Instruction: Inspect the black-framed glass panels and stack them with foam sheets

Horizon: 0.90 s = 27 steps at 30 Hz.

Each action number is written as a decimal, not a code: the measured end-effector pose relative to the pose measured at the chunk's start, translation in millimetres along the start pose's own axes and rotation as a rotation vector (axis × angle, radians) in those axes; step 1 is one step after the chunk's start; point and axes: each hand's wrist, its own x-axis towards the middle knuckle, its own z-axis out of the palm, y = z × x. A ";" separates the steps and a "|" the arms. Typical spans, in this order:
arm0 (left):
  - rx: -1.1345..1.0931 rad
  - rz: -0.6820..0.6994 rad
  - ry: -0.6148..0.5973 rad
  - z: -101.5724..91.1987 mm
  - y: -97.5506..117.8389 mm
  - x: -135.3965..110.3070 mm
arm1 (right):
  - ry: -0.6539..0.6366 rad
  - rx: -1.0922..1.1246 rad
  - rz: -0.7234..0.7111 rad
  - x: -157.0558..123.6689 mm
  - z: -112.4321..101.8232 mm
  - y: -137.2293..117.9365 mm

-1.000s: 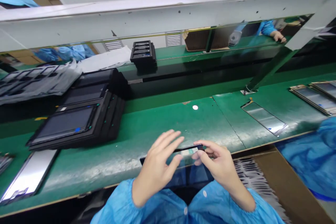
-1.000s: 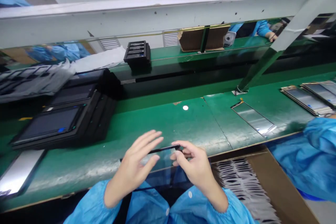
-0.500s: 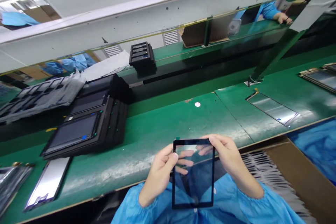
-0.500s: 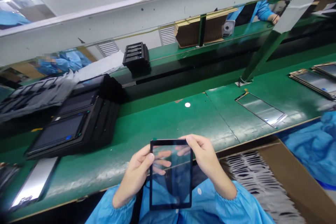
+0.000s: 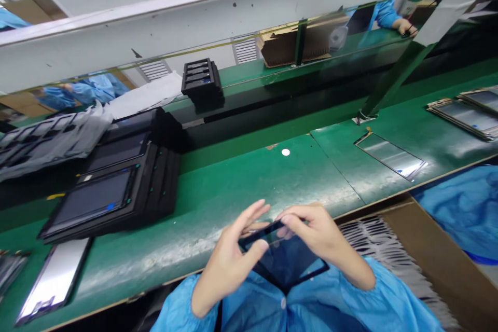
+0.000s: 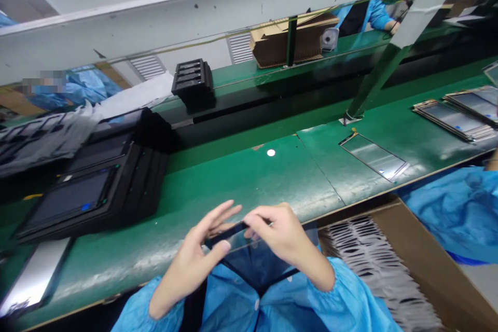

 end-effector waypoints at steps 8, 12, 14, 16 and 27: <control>-0.203 -0.190 0.093 -0.7 -15.8 0.7 | 0.370 -0.253 -0.189 -2.4 -28.3 9.1; -0.313 -0.134 0.236 -10.7 -18.5 -6.4 | 0.342 -0.068 -0.001 -12.1 -53.9 32.3; -0.320 -0.123 0.268 -13.4 -18.0 -9.3 | 0.268 0.127 0.091 -17.7 -51.5 36.6; -0.305 -0.127 0.262 -15.0 -16.9 -11.1 | 0.275 0.214 0.119 -22.2 -42.9 34.3; 0.670 0.335 0.086 -6.3 8.8 16.0 | 0.397 0.054 0.246 -26.0 -2.9 17.8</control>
